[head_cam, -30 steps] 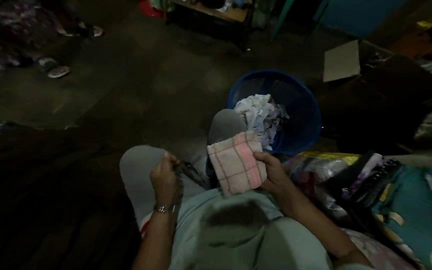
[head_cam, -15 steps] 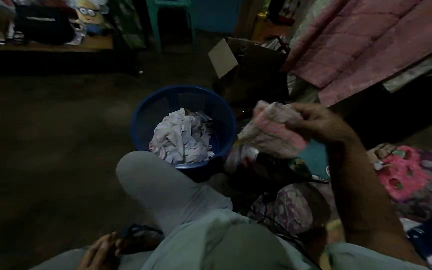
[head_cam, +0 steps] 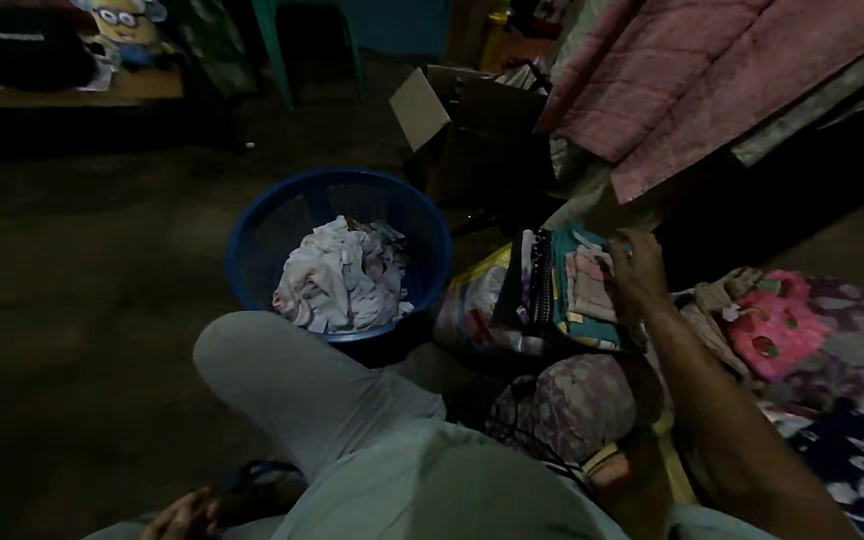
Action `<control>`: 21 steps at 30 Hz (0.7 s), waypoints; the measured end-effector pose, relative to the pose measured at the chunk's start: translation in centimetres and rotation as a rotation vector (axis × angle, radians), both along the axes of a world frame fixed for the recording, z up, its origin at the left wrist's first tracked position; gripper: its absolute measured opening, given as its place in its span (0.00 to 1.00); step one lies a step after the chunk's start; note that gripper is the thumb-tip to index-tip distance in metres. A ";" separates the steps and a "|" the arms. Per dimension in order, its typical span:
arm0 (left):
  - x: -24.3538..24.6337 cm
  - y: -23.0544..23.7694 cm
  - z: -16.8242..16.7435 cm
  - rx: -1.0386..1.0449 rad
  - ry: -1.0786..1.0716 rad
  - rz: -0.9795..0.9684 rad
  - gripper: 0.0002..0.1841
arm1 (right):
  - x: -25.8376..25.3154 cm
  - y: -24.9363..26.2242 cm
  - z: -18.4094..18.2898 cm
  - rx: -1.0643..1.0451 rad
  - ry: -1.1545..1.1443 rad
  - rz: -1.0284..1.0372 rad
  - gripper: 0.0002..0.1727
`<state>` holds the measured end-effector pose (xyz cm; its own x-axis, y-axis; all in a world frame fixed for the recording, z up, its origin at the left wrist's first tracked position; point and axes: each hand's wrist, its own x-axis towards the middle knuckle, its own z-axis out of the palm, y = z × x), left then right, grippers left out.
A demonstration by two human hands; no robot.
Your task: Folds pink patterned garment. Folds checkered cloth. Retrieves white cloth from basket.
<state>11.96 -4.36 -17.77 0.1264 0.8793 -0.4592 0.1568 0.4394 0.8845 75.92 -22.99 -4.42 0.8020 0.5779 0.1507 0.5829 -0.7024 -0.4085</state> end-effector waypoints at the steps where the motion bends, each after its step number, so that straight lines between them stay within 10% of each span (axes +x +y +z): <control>1: 0.0 -0.1 0.0 0.002 0.004 -0.002 0.12 | -1.5 -0.1 -1.1 0.024 -0.068 0.005 0.26; 7: 0.4 -0.1 0.2 0.001 0.001 0.021 0.11 | -3.9 -0.2 -6.5 -0.230 -0.163 0.151 0.40; 21: 0.6 -1.1 0.4 -0.006 -0.031 0.111 0.12 | -1.3 5.1 -6.1 -0.317 -0.091 0.059 0.44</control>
